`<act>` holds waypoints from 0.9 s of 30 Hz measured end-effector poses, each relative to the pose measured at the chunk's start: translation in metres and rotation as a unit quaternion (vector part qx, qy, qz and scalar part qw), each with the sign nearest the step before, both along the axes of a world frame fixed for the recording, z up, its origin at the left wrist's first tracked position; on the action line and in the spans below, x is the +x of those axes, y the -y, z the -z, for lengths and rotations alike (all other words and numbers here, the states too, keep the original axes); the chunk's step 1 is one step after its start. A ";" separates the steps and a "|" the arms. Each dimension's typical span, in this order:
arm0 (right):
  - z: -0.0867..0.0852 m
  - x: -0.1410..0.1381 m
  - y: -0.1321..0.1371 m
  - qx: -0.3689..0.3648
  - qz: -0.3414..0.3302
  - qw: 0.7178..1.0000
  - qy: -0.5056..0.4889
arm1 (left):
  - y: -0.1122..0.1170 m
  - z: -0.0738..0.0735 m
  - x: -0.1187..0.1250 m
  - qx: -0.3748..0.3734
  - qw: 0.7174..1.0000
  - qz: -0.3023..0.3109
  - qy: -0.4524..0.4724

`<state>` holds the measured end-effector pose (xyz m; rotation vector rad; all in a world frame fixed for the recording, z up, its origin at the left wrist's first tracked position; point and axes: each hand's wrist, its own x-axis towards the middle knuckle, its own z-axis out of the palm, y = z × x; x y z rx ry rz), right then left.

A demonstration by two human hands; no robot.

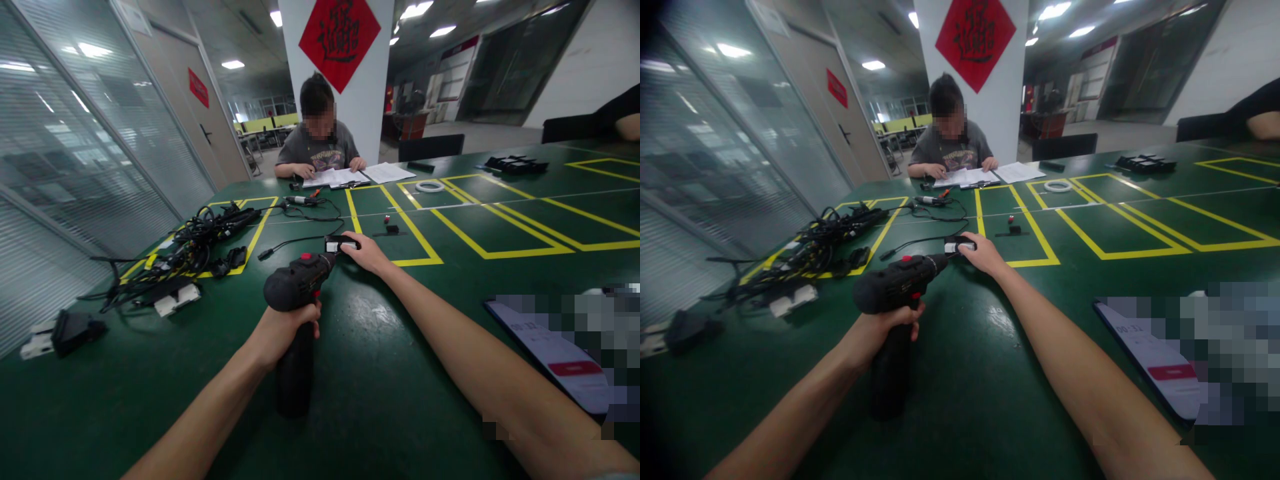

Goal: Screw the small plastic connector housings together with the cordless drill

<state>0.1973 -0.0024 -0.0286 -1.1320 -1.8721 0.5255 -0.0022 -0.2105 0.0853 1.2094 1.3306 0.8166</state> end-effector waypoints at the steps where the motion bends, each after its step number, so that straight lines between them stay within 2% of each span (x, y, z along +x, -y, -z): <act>1: 0.000 0.000 0.000 0.001 -0.001 1.000 -0.001 | 0.000 0.000 0.000 -0.001 1.000 0.001 -0.002; 13: 0.001 0.000 -0.001 -0.002 0.008 1.000 0.003 | 0.002 0.001 0.000 0.022 0.999 0.017 0.020; 19: 0.001 0.001 0.000 -0.001 0.001 1.000 0.000 | 0.008 -0.004 0.002 0.059 0.997 0.039 -0.002; 23: 0.000 0.001 0.000 -0.007 -0.009 1.000 -0.004 | 0.014 -0.005 -0.002 0.124 0.989 0.037 -0.067; 27: 0.002 0.001 -0.002 0.002 -0.013 1.000 -0.013 | 0.013 -0.006 -0.013 0.251 0.951 0.086 -0.159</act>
